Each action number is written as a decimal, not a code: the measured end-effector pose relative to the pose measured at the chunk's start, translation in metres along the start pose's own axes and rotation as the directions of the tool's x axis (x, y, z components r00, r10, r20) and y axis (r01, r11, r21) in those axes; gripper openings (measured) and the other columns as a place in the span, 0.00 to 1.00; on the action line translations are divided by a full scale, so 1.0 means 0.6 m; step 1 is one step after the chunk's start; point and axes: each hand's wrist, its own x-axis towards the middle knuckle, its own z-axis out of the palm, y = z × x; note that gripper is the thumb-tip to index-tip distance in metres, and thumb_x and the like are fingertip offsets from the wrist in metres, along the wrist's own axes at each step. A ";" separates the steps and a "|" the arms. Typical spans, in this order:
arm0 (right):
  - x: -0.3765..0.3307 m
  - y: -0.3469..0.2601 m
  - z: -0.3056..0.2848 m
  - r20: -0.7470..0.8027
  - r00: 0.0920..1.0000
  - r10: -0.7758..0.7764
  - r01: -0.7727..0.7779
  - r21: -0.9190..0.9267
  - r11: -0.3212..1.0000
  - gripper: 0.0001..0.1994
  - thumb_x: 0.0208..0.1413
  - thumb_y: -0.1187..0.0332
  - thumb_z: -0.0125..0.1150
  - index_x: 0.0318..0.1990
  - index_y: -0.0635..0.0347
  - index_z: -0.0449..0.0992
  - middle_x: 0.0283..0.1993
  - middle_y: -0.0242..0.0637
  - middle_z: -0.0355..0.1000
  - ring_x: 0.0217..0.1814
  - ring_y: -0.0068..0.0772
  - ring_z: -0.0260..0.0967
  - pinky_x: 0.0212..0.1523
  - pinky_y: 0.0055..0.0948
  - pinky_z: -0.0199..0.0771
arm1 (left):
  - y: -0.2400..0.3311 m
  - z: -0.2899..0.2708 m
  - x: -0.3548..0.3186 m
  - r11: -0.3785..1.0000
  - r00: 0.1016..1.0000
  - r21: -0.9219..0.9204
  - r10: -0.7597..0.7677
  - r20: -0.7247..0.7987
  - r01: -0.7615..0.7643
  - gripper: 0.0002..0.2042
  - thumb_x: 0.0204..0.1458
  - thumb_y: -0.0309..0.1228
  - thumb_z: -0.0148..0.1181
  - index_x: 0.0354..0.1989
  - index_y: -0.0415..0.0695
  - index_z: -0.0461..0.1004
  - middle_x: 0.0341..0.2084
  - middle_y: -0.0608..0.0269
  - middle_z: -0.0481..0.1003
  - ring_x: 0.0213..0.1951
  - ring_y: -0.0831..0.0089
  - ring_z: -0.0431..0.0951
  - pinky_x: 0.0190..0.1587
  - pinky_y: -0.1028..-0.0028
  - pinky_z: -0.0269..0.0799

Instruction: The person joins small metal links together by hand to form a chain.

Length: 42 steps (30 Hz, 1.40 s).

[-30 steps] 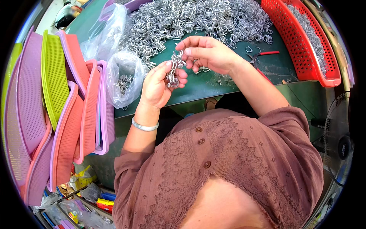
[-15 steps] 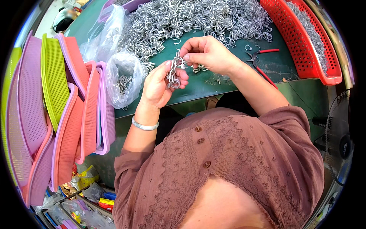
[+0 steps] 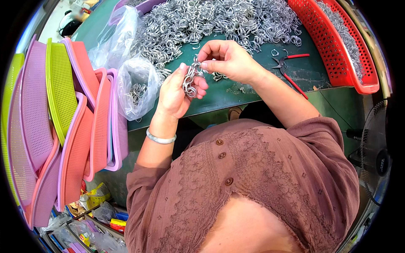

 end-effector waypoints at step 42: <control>0.005 -0.019 0.020 -0.083 0.993 -0.085 0.053 -0.322 0.945 0.08 0.45 0.78 0.52 0.35 0.65 0.68 0.24 0.26 0.65 0.25 0.13 0.61 0.25 0.14 0.61 | -0.008 0.007 0.011 0.892 0.912 0.282 0.396 -0.110 -0.353 0.12 0.58 0.37 0.35 0.30 0.43 0.61 0.12 0.64 0.65 0.13 0.79 0.63 0.16 0.81 0.59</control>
